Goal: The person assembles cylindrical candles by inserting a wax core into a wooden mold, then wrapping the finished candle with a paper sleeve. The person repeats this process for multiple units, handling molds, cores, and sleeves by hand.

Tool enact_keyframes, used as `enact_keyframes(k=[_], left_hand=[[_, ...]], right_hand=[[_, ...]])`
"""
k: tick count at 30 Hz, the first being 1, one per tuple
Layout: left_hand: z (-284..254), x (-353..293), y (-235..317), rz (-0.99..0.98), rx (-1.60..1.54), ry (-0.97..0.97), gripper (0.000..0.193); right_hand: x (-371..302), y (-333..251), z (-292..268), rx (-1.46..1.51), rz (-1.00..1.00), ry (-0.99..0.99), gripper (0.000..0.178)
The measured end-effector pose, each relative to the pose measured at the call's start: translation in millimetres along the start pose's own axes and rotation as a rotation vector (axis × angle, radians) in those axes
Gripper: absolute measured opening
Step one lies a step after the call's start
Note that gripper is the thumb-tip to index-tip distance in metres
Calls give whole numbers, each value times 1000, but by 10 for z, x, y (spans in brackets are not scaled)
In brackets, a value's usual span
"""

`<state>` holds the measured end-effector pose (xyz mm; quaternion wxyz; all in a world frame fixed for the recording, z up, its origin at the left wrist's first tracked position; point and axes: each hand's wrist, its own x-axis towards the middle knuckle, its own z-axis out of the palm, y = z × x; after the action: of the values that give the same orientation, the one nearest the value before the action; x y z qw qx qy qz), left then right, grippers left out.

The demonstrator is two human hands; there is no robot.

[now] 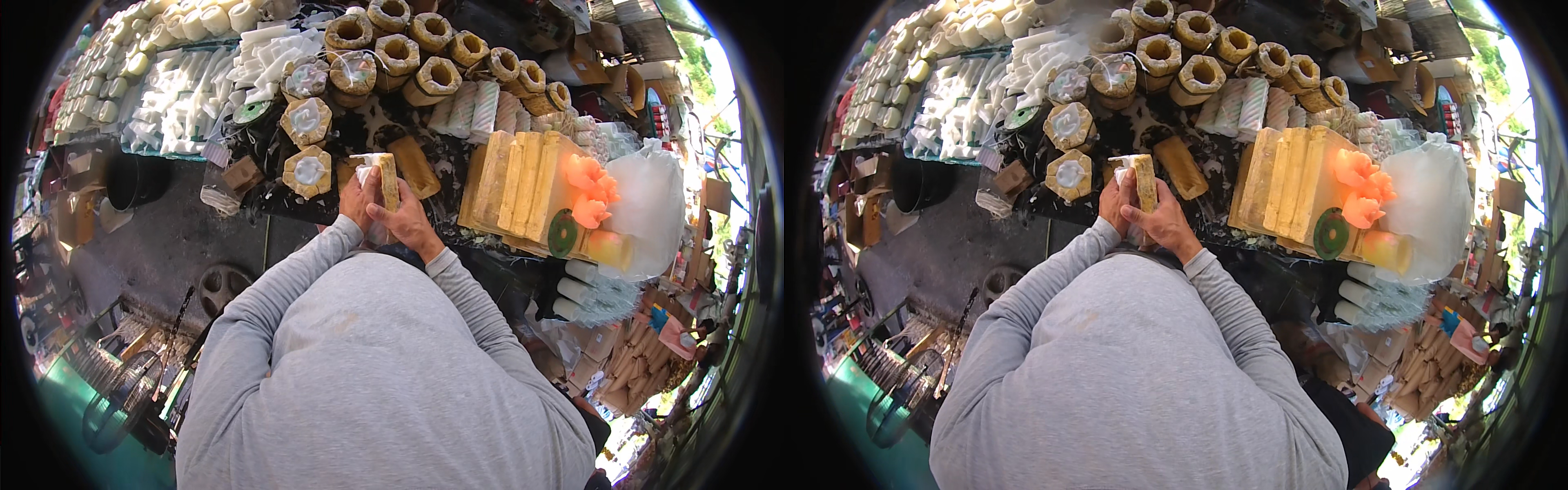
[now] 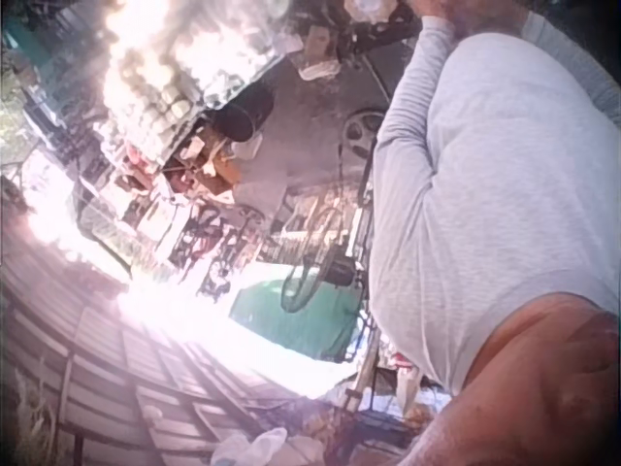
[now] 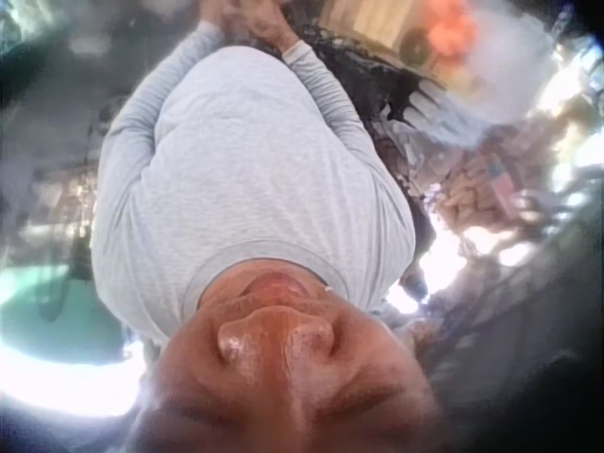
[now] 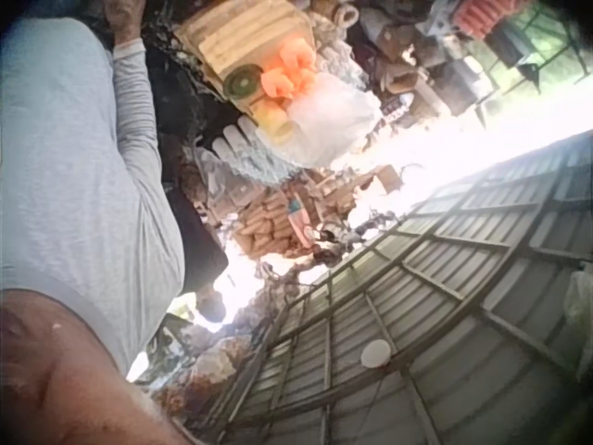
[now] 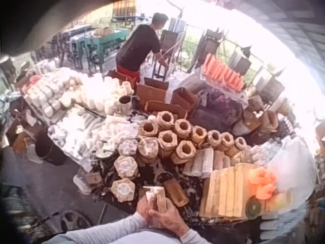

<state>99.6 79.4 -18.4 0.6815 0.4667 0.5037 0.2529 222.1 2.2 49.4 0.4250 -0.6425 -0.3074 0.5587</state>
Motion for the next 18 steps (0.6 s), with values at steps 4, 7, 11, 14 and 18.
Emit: enact_keyframes(k=[4,7,11,14,18], left_hand=[[-8,0,100,-22,20,-80,63],[-12,-62,189,-9,90,-70,55],[3,-104,251,171,176,1,56],[-60,-89,274,32,-3,-142,48],[-71,-133,302,-224,-881,-471,62]], right_hand=[[-77,-105,66,18,-29,56,102],[-115,-150,60,31,-30,42,104],[-143,-100,13,-101,-157,153,67],[-114,-36,-56,-25,-79,173,54],[-30,-91,-226,661,73,3,60]])
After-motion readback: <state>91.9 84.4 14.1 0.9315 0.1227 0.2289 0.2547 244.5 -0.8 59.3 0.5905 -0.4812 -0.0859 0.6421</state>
